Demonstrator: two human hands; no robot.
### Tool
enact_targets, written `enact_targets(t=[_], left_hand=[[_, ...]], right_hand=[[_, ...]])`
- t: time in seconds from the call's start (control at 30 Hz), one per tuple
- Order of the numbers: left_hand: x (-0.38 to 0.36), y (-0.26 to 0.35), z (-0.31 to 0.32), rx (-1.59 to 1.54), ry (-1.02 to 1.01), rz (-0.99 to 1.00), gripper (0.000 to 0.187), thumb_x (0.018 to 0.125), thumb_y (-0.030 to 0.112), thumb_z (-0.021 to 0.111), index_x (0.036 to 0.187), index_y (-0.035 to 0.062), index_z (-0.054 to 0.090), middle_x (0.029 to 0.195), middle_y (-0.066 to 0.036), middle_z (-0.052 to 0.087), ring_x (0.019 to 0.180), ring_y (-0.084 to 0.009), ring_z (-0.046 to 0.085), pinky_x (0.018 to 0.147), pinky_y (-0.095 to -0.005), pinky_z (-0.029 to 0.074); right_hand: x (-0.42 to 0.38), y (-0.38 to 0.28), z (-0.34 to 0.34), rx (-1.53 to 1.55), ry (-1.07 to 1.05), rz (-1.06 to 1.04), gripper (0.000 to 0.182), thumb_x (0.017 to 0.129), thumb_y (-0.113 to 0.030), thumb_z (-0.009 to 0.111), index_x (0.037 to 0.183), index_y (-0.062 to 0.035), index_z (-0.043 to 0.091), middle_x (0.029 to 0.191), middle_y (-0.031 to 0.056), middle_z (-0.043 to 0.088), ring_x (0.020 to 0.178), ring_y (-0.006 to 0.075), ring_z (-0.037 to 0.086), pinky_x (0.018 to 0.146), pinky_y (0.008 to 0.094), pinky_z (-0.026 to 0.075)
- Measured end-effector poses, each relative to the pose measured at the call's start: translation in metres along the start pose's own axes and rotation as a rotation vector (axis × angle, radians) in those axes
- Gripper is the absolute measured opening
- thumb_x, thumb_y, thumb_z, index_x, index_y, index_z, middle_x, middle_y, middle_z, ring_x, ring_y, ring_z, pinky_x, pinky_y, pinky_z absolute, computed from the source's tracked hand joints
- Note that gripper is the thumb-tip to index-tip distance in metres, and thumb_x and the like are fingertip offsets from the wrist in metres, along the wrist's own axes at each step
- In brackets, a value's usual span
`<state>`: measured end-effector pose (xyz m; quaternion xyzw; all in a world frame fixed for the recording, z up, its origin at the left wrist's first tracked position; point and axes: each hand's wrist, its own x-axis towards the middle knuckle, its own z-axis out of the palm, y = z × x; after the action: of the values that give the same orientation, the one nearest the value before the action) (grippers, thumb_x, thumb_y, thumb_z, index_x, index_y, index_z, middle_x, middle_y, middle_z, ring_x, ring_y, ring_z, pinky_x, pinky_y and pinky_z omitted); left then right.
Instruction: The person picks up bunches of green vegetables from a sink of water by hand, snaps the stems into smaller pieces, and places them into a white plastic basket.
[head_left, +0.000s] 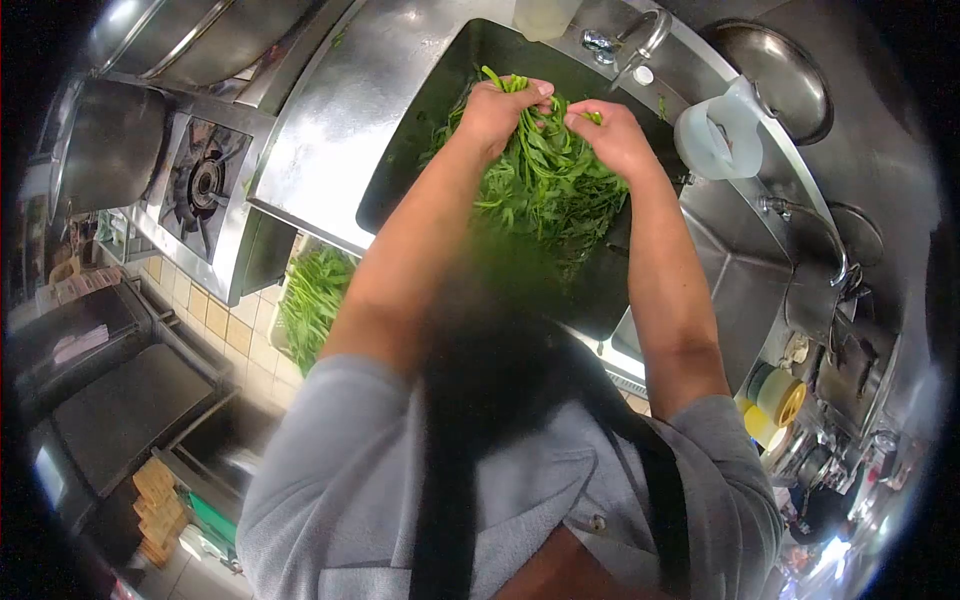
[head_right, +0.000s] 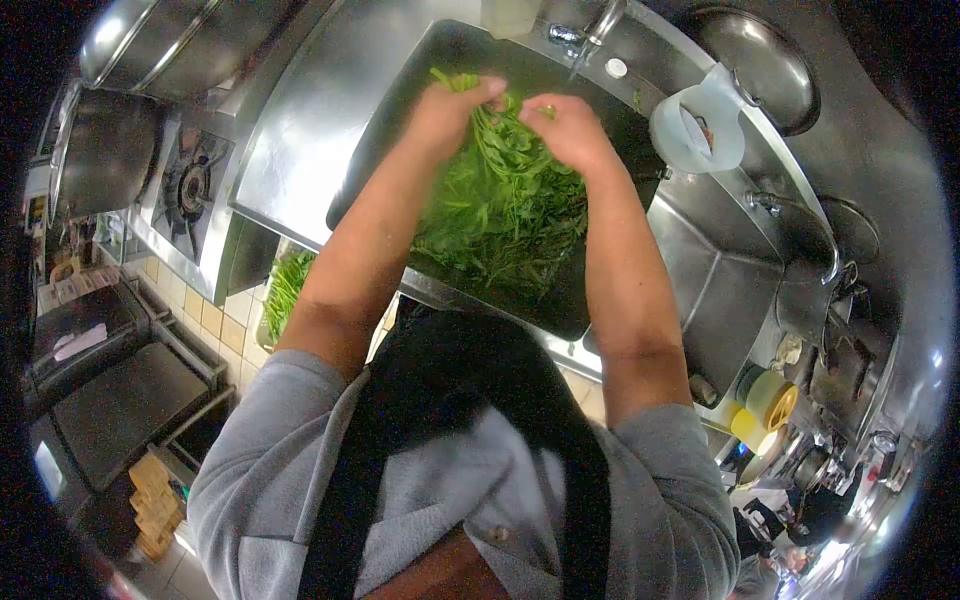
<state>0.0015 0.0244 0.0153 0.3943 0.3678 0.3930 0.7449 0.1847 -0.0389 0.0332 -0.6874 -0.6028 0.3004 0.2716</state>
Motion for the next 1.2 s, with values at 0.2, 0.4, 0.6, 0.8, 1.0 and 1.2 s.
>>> enact_targets(t=[0.2, 0.4, 0.6, 0.8, 1.0, 1.2], left_hand=[[-0.003, -0.007, 0.007, -0.019, -0.036, 0.037, 0.017, 0.083, 0.01, 0.073, 0.092, -0.0034, 0.067, 0.081, -0.011, 0.067, 0.073, -0.0178, 0.064, 0.061, -0.0328, 0.053], [-0.003, -0.01, -0.008, -0.187, 0.07, -0.073, 0.024, 0.085, 0.014, 0.072, 0.102, -0.0013, 0.065, 0.088, -0.009, 0.065, 0.079, -0.0203, 0.064, 0.064, -0.0361, 0.056], [-0.001, -0.009, 0.009, -0.293, 0.056, -0.106, 0.027, 0.086, 0.02, 0.073, 0.103, 0.0007, 0.065, 0.095, -0.009, 0.066, 0.088, -0.0192, 0.061, 0.073, -0.0383, 0.054], [0.014, -0.02, 0.009, -0.239, -0.042, -0.033, 0.031, 0.088, 0.022, 0.069, 0.111, 0.0008, 0.066, 0.105, -0.01, 0.067, 0.084, -0.02, 0.065, 0.075, -0.0345, 0.053], [0.011, -0.017, 0.011, -0.197, 0.083, 0.0, 0.023, 0.08, 0.017, 0.078, 0.091, -0.0009, 0.068, 0.094, -0.005, 0.064, 0.084, -0.0136, 0.056, 0.077, -0.0324, 0.045], [-0.007, -0.01, -0.017, 0.003, 0.186, 0.083, 0.027, 0.081, 0.026, 0.077, 0.091, 0.0011, 0.071, 0.108, -0.009, 0.063, 0.103, -0.0156, 0.051, 0.093, -0.0376, 0.04]], right_hand=[[0.014, 0.023, 0.019, 0.041, 0.217, 0.038, 0.028, 0.086, -0.026, 0.057, 0.1, -0.005, 0.07, 0.091, 0.0137, 0.069, 0.083, 0.0279, 0.065, 0.078, 0.0376, 0.05], [0.013, 0.029, 0.003, 0.791, 0.459, 0.267, 0.031, 0.09, -0.026, 0.055, 0.109, -0.0006, 0.061, 0.082, 0.0078, 0.065, 0.068, 0.0096, 0.057, 0.059, 0.0268, 0.043], [-0.003, -0.013, 0.011, -0.024, 0.015, -0.065, 0.044, 0.085, -0.035, 0.07, 0.106, 0.002, 0.062, 0.079, 0.015, 0.066, 0.076, 0.0236, 0.063, 0.072, 0.0355, 0.049], [0.007, -0.009, 0.017, -0.1, -0.029, 0.036, 0.037, 0.084, -0.029, 0.06, 0.111, -0.005, 0.064, 0.106, 0.0236, 0.065, 0.099, 0.039, 0.062, 0.087, 0.0445, 0.048], [0.019, 0.001, 0.001, 0.108, 0.277, 0.168, 0.038, 0.082, -0.028, 0.058, 0.111, -0.003, 0.062, 0.101, 0.021, 0.066, 0.094, 0.0374, 0.064, 0.083, 0.0428, 0.048], [0.017, 0.016, -0.033, 0.984, 0.505, 0.206, 0.034, 0.089, -0.023, 0.06, 0.111, 0.0024, 0.054, 0.078, 0.0093, 0.062, 0.07, 0.0164, 0.059, 0.061, 0.0299, 0.049]])
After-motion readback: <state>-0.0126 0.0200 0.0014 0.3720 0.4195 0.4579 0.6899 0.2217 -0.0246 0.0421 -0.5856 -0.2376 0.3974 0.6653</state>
